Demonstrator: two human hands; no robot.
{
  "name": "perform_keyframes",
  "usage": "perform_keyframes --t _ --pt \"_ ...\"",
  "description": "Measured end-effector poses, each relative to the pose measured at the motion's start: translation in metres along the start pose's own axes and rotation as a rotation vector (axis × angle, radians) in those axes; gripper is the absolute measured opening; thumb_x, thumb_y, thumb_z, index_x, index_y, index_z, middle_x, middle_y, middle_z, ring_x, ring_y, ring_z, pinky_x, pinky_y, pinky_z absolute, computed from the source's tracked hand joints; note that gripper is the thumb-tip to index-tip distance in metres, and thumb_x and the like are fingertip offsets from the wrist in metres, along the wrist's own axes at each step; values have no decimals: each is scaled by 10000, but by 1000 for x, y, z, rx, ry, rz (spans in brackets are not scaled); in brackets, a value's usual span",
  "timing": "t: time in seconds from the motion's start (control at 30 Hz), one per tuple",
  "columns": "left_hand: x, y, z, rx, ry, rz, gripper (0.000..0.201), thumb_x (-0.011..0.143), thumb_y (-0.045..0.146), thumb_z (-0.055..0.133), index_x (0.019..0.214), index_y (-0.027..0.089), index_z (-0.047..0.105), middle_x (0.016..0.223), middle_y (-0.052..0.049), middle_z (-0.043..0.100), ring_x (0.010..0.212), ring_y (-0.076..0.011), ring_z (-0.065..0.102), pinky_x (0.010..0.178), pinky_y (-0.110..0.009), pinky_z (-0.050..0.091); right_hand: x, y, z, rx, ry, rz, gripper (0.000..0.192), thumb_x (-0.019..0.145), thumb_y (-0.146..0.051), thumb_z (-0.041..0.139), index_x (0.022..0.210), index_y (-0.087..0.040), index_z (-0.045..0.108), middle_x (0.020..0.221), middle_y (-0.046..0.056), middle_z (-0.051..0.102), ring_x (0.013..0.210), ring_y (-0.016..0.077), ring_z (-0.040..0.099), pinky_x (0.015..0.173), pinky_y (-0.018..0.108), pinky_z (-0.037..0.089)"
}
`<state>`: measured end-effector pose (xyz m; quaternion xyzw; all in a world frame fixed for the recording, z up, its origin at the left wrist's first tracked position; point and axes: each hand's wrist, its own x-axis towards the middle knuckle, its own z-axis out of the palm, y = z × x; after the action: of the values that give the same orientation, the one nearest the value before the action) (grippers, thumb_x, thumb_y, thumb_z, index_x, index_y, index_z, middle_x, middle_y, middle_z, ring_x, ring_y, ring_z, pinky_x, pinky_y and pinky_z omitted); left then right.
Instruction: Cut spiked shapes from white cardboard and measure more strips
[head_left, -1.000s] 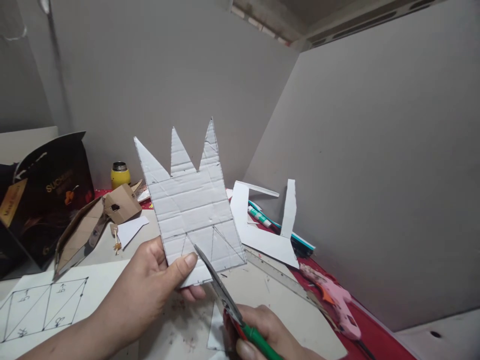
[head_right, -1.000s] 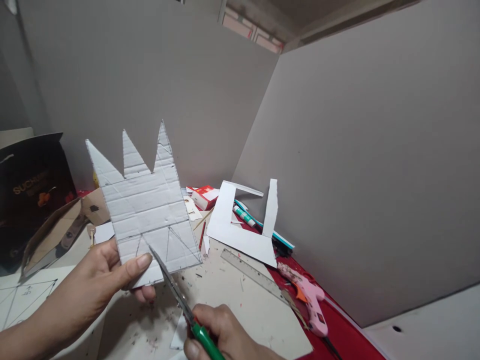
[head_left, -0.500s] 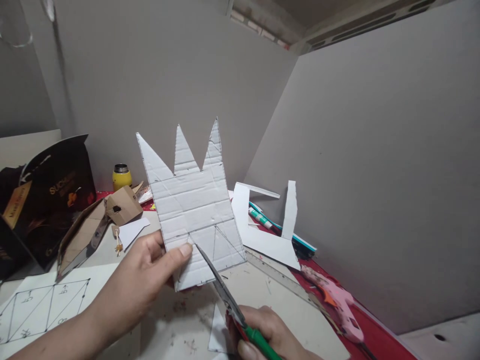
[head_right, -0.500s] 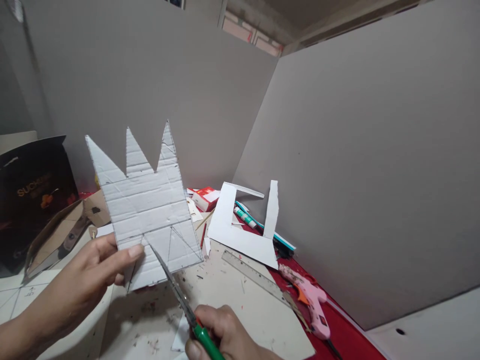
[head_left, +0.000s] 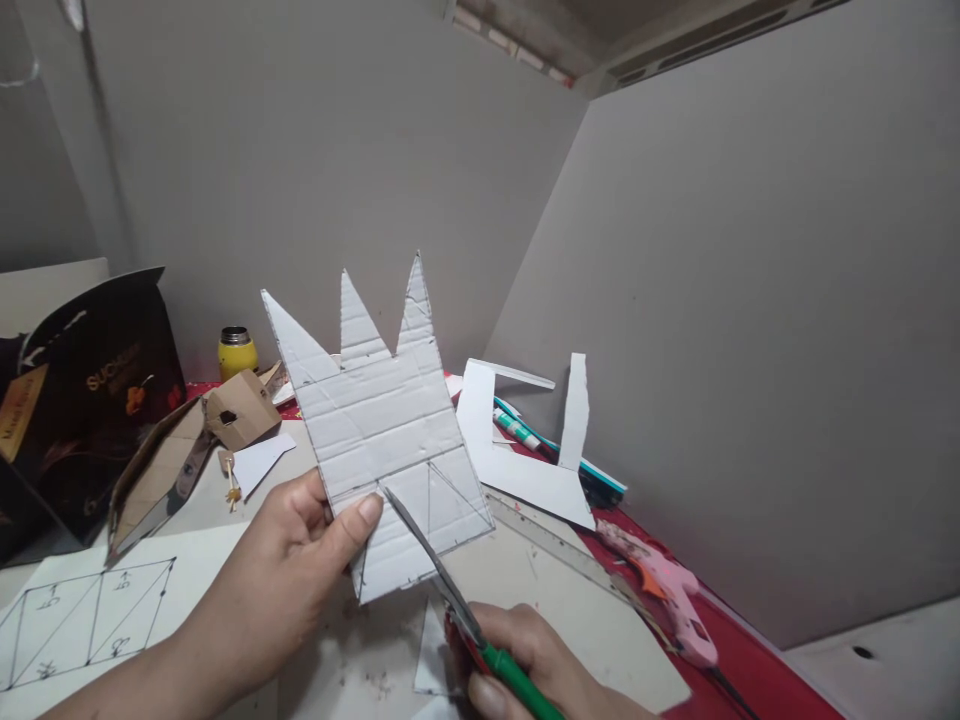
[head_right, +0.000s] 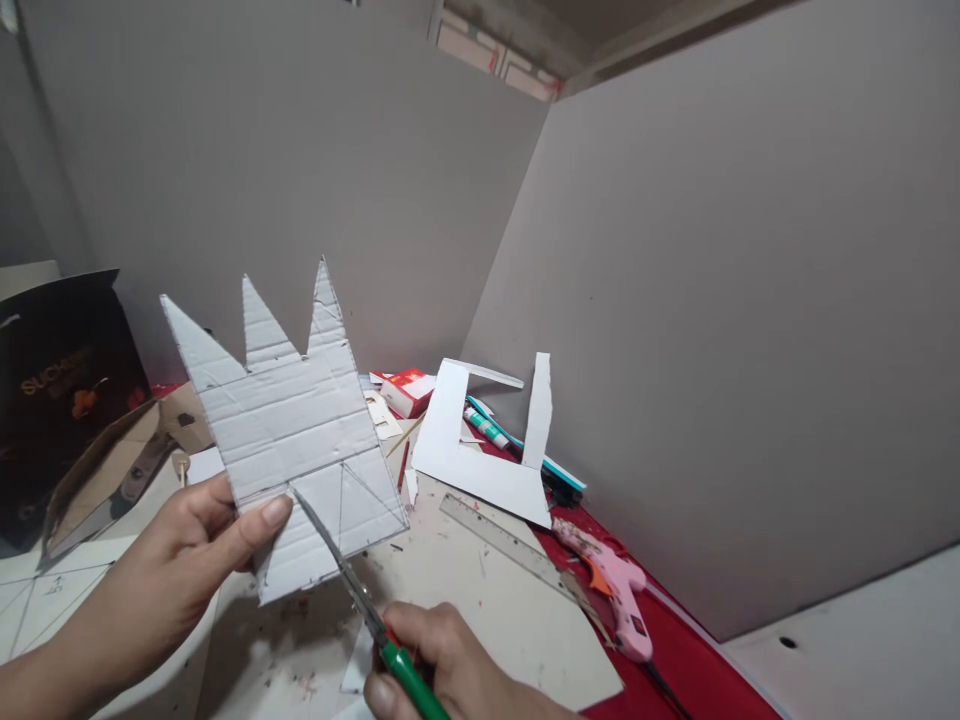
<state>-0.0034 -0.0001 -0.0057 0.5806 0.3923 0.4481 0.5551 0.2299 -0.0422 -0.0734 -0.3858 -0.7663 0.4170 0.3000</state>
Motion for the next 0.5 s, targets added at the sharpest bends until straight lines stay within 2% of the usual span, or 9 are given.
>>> perform_keyframes --t 0.13,0.27,0.5 --pt "1 1 0 -27 -2 -2 280 845 435 649 706 192 640 615 34 579 564 -103 470 539 -202 390 5 4 -3 73 -73 -2 491 894 -613 467 818 -146 600 616 -10 410 594 131 431 589 240 457" --pt "1 -1 -1 -28 4 0 277 833 417 669 678 192 625 588 41 554 547 -97 450 523 -196 376 7 5 -6 84 -111 2 486 916 -587 439 811 -133 579 632 -17 393 549 98 343 512 210 397" --pt "0 -1 -3 -60 -13 -26 222 824 384 686 710 199 639 613 36 598 563 -107 484 530 -202 390 8 -4 -6 98 -101 33 511 901 -615 439 837 -131 589 618 -20 372 594 124 387 575 234 435"
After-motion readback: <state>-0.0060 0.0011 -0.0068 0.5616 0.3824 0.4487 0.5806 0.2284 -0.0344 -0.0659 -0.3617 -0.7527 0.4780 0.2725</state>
